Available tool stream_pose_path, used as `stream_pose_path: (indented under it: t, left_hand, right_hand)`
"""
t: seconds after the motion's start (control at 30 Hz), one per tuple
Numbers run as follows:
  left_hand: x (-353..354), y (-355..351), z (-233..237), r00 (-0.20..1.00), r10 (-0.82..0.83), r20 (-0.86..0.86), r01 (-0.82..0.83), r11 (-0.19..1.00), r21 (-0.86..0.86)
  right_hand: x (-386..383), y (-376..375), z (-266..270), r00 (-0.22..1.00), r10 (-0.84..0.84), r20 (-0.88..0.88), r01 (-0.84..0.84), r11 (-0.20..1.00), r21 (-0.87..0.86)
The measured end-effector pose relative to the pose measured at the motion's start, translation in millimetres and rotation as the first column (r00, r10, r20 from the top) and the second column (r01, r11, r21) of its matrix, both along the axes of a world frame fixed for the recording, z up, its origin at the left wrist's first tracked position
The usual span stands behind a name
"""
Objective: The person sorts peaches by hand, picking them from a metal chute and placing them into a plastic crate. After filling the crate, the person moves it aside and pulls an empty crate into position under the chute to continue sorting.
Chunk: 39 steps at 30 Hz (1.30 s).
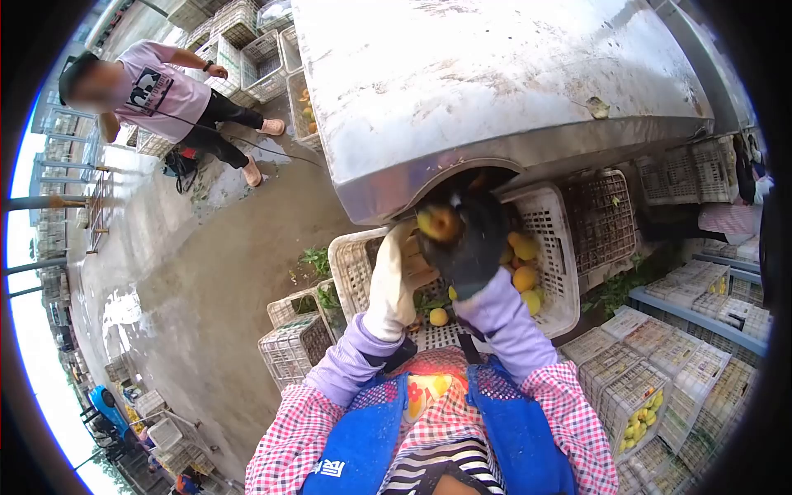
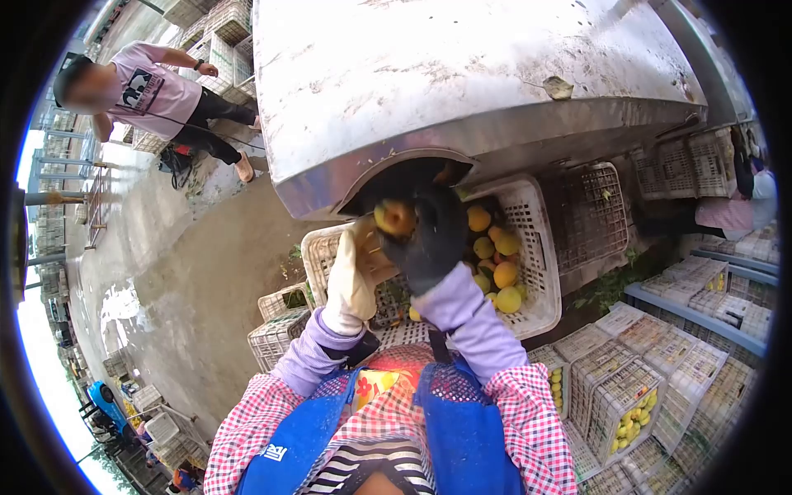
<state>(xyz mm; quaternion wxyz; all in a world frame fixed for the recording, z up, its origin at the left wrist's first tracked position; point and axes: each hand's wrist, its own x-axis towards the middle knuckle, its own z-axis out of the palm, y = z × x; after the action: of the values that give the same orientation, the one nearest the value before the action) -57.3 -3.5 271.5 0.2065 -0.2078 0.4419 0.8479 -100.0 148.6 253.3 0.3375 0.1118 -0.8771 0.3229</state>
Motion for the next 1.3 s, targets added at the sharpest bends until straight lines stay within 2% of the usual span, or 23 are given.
stream_pose_path:
  t: [0.1, 0.3, 0.4, 0.43, 0.47, 0.5, 0.53, 0.6, 0.67, 0.7, 0.77, 0.8, 0.83, 0.87, 0.93, 1.0, 1.07, 1.13, 1.17, 1.2, 1.23, 1.27, 1.3]
  left_hand:
    - [15, -9, -34, 0.984, 0.109, 0.14, -0.084, 0.981, -0.175]
    - [41, -17, -88, 0.971, 0.024, 0.237, 0.056, 0.944, -0.325]
    - [71, -18, -130, 0.966, -0.065, 0.251, 0.169, 0.892, -0.42]
    - [79, -18, -165, 0.963, -0.166, 0.213, 0.247, 0.857, -0.453]
    - [86, -16, -186, 0.944, -0.271, 0.187, 0.328, 0.808, -0.489]
    - [73, 8, -158, 0.9, -0.371, 0.228, 0.433, 0.706, -0.561]
    - [65, 25, -170, 0.84, -0.533, 0.096, 0.421, 0.531, -0.736]
    - [36, 69, -188, 0.632, -0.774, -0.039, 0.279, 0.275, -0.92]
    - [-10, 125, -200, 0.477, -0.875, -0.087, 0.188, 0.198, -0.962]
    - [-32, 152, -210, 0.418, -0.902, -0.108, 0.168, 0.193, -0.967]
    - [-58, 202, -276, 0.339, -0.94, -0.023, 0.032, 0.036, -0.999]
    - [-68, 215, -289, 0.303, -0.952, 0.032, -0.036, -0.045, -0.998]
    - [-71, 220, -302, 0.292, -0.951, 0.097, 0.037, -0.09, -0.995]
    - [-71, 219, -292, 0.275, -0.947, 0.165, 0.115, -0.138, -0.984]
    - [-56, 201, -266, 0.239, -0.923, 0.303, 0.276, -0.235, -0.932]
    - [-46, 163, -235, 0.241, -0.87, 0.43, 0.4, -0.315, -0.861]
    - [-5, 97, -301, 0.58, -0.765, 0.278, 0.561, 0.128, -0.818]
    - [14, 43, -286, 0.701, -0.713, 0.002, 0.455, 0.445, -0.771]
    - [14, 24, -232, 0.62, -0.755, -0.215, 0.383, 0.53, -0.757]
    - [17, 12, -176, 0.501, -0.757, -0.42, 0.328, 0.615, -0.717]
    - [24, 19, -130, 0.664, -0.674, -0.325, 0.535, 0.731, -0.423]
    - [31, 26, -83, 0.812, -0.568, -0.136, 0.561, 0.823, -0.085]
    - [37, 37, -53, 0.889, -0.434, 0.149, 0.355, 0.856, 0.375]
  right_hand:
    - [-42, -12, 3, 0.974, -0.03, 0.225, 0.013, 0.997, 0.077]
    - [-42, -8, 17, 0.991, -0.12, 0.063, 0.124, 0.99, -0.062]
    - [4, 66, -32, 1.0, 0.006, -0.023, -0.006, 1.0, 0.009]
    - [17, 100, -76, 0.963, -0.102, 0.249, 0.065, 0.986, 0.151]
    - [34, 133, -118, 0.837, -0.242, 0.491, 0.097, 0.949, 0.301]
    - [39, 165, -137, 0.624, -0.286, 0.727, 0.018, 0.935, 0.354]
    - [39, 185, -149, 0.345, -0.329, 0.879, -0.075, 0.924, 0.375]
    - [52, 192, -157, 0.432, -0.359, 0.827, -0.198, 0.857, 0.475]
    - [48, 201, -187, 0.331, -0.286, 0.899, -0.077, 0.942, 0.328]
    - [44, 209, -228, 0.2, -0.155, 0.967, 0.138, 0.982, 0.128]
    - [33, 219, -265, 0.177, -0.213, 0.961, 0.098, 0.975, 0.198]
    - [34, 217, -275, 0.298, -0.399, 0.867, -0.147, 0.879, 0.455]
    - [37, 215, -283, 0.446, -0.516, 0.732, -0.341, 0.658, 0.671]
    - [30, 219, -287, 0.204, -0.447, 0.871, -0.335, 0.804, 0.491]
    - [43, 203, -212, 0.118, -0.172, 0.978, -0.128, 0.974, 0.186]
    - [58, 192, -188, 0.141, 0.118, 0.983, 0.012, 0.993, -0.121]
    - [81, 178, -201, 0.217, 0.38, 0.899, 0.035, 0.918, -0.396]
    - [95, 157, -159, 0.347, 0.594, 0.726, 0.055, 0.76, -0.648]
    - [100, 146, -136, 0.408, 0.675, 0.614, 0.058, 0.652, -0.756]
    - [101, 139, -121, 0.291, 0.781, 0.552, 0.154, 0.531, -0.833]
    - [104, 126, -100, 0.325, 0.808, 0.492, 0.133, 0.476, -0.869]
    - [100, 111, -78, 0.358, 0.829, 0.429, 0.096, 0.424, -0.901]
    - [98, 99, -63, 0.39, 0.846, 0.362, 0.056, 0.371, -0.927]
